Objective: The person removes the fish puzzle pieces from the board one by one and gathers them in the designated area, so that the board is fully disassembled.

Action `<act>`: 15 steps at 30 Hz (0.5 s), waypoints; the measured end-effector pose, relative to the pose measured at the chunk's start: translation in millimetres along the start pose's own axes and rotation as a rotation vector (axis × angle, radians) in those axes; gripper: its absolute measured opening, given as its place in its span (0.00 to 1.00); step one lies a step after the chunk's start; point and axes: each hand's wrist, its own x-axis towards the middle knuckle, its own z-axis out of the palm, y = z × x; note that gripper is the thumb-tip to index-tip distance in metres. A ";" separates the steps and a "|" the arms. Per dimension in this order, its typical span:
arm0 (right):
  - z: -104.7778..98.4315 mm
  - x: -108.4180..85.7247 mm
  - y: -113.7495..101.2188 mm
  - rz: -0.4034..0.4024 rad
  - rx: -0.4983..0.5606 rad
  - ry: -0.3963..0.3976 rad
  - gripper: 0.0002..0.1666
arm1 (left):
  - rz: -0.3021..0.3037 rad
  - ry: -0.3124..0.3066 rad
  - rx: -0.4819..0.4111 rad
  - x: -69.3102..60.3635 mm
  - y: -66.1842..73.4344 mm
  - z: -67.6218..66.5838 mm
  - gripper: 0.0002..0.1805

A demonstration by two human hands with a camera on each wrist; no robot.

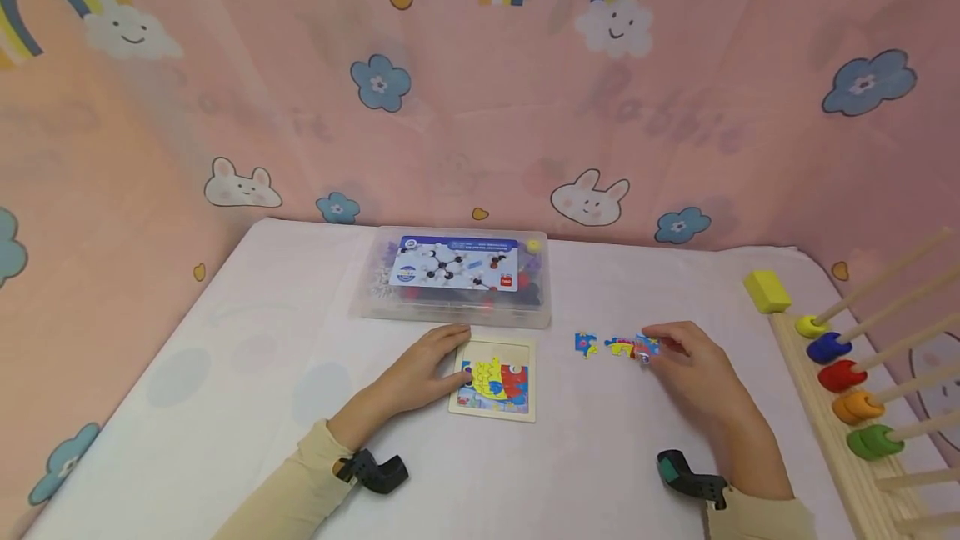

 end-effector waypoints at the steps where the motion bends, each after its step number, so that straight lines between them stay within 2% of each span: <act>1: -1.7 -1.1 3.4 -0.001 -0.005 0.006 0.20 | 0.001 0.001 -0.001 -0.1 0.2 -0.2 0.35; 7: -5.5 -6.0 16.9 0.020 -0.012 0.027 0.19 | -0.008 -0.001 -0.009 0.1 0.1 0.2 0.35; 15: 2.4 -8.9 27.6 0.012 -0.026 0.062 0.17 | -0.011 -0.006 -0.003 -0.4 0.3 0.4 0.35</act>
